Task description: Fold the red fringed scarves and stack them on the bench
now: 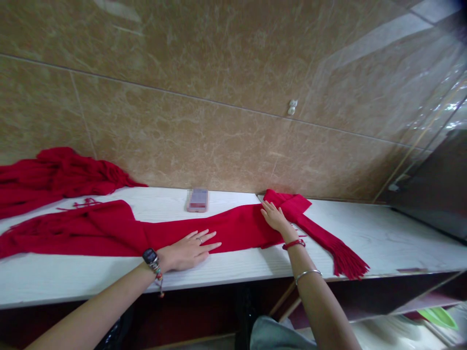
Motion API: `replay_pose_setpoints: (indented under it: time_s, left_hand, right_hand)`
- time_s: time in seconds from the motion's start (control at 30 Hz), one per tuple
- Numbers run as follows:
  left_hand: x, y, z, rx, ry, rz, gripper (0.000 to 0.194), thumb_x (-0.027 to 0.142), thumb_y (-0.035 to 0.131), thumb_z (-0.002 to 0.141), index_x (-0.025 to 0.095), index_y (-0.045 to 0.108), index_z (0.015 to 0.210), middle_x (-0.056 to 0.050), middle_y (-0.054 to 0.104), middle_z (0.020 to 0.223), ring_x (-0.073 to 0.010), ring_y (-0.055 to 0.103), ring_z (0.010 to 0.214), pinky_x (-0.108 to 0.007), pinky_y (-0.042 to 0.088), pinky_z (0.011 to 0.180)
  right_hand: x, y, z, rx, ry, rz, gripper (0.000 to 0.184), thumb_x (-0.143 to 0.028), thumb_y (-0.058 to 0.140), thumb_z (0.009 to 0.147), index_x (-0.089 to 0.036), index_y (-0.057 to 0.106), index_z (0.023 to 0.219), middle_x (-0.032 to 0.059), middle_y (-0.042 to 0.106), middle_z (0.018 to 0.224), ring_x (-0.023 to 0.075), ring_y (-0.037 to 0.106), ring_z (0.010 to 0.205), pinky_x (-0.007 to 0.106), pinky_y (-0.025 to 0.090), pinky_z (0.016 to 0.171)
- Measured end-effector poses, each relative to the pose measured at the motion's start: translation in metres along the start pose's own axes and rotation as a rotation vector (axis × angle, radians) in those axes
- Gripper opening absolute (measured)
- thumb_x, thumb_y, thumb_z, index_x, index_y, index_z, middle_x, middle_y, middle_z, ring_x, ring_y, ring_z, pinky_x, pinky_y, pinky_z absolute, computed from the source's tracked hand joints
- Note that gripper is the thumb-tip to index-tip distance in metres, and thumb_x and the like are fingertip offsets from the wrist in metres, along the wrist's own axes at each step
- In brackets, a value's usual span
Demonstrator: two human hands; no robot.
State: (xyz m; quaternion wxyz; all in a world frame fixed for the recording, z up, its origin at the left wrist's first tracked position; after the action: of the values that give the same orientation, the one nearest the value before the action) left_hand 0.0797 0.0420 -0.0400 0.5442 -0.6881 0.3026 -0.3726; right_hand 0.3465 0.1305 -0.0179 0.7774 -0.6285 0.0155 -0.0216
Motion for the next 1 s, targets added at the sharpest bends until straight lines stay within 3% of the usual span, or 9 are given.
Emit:
replay_pose_setpoints:
  time_s: [0.13,0.23,0.37,0.53,0.63,0.73,0.87,0.93,1.0]
  left_hand:
    - [-0.001,-0.002,0.003,0.028,-0.027,-0.013,0.043,0.044,0.024,0.095,0.035,0.03,0.137,-0.002,0.02,0.148,-0.0234,0.015,0.135,-0.045,0.015,0.107]
    - [-0.001,0.001,0.006,0.008,-0.053,-0.014,0.05,0.05,0.027,0.093,0.031,0.027,0.139,-0.006,0.017,0.148,-0.0268,0.012,0.135,-0.049,0.014,0.106]
    - [0.003,0.004,0.006,-0.028,-0.056,-0.018,0.054,0.051,0.027,0.092,0.028,0.024,0.14,-0.008,0.013,0.149,-0.0285,0.008,0.136,-0.051,0.012,0.106]
    - [0.003,0.004,0.005,-0.048,-0.062,-0.028,0.053,0.047,0.03,0.092,0.028,0.023,0.141,-0.008,0.011,0.149,-0.0288,0.007,0.136,-0.052,0.012,0.105]
    - [0.003,0.003,0.005,-0.052,-0.069,-0.018,0.052,0.046,0.03,0.092,0.029,0.022,0.141,-0.007,0.011,0.149,-0.0281,0.006,0.136,-0.051,0.012,0.106]
    - [0.005,0.003,0.004,-0.048,-0.063,-0.02,0.051,0.046,0.029,0.093,0.029,0.022,0.141,-0.007,0.011,0.149,-0.0276,0.006,0.136,-0.051,0.012,0.106]
    - [0.004,0.003,0.003,-0.043,-0.063,-0.029,0.052,0.047,0.028,0.093,0.028,0.022,0.141,-0.007,0.011,0.149,-0.0277,0.005,0.136,-0.051,0.011,0.106]
    - [0.004,0.003,0.003,-0.026,-0.05,-0.032,0.051,0.048,0.027,0.093,0.029,0.023,0.14,-0.007,0.011,0.149,-0.0279,0.006,0.136,-0.051,0.011,0.106]
    - [0.005,0.003,0.004,-0.017,-0.034,-0.034,0.051,0.048,0.027,0.093,0.029,0.023,0.14,-0.007,0.011,0.149,-0.0279,0.006,0.136,-0.051,0.011,0.106]
  right_hand:
    - [-0.058,0.001,0.004,-0.01,-0.245,0.051,0.049,-0.035,0.022,0.093,-0.021,0.026,0.14,0.008,0.023,0.147,0.0244,0.015,0.135,0.053,0.022,0.104]
    - [-0.073,0.018,0.002,-0.1,-0.292,0.044,0.048,-0.036,0.022,0.094,-0.025,0.026,0.14,0.0062,0.024,0.147,0.024,0.018,0.134,0.055,0.024,0.102]
    - [-0.039,0.028,0.003,-0.126,-0.146,0.021,0.046,-0.036,0.022,0.094,-0.026,0.031,0.138,0.0068,0.026,0.146,0.0231,0.019,0.134,0.055,0.023,0.102]
    - [0.016,0.022,0.003,-0.093,0.045,-0.004,0.047,-0.032,0.017,0.094,-0.021,0.032,0.137,0.0129,0.03,0.144,0.0272,0.024,0.132,0.062,0.024,0.097]
    - [0.023,0.01,0.003,-0.035,0.082,-0.01,0.048,-0.032,0.016,0.094,-0.019,0.028,0.139,0.0147,0.029,0.144,0.0278,0.022,0.133,0.062,0.023,0.097]
    - [-0.006,-0.002,0.0,0.022,-0.037,0.014,0.049,-0.034,0.019,0.094,-0.018,0.027,0.139,0.0126,0.023,0.146,0.0265,0.015,0.134,0.057,0.021,0.101]
    - [-0.068,0.002,-0.024,-0.01,-0.357,0.077,0.05,-0.037,0.02,0.094,-0.02,0.024,0.141,0.0102,0.022,0.147,0.0242,0.015,0.135,0.054,0.024,0.102]
    - [-0.077,0.011,-0.037,-0.051,-0.419,0.056,0.049,-0.037,0.021,0.094,-0.024,0.025,0.14,0.0085,0.025,0.146,0.0233,0.018,0.134,0.053,0.026,0.101]
    - [-0.068,0.017,-0.044,-0.062,-0.41,0.009,0.047,-0.035,0.023,0.094,-0.026,0.028,0.139,0.0078,0.028,0.145,0.0233,0.022,0.133,0.053,0.028,0.1]
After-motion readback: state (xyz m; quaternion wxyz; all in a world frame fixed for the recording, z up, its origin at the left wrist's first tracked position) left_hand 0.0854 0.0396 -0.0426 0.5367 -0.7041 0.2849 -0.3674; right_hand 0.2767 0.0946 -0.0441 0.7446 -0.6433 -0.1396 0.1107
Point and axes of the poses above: each hand's wrist, its own z-axis towards the middle knuckle, its own y-axis out of the palm, x = y × z, the point moved 10 cm from there along z, towards the middle knuckle
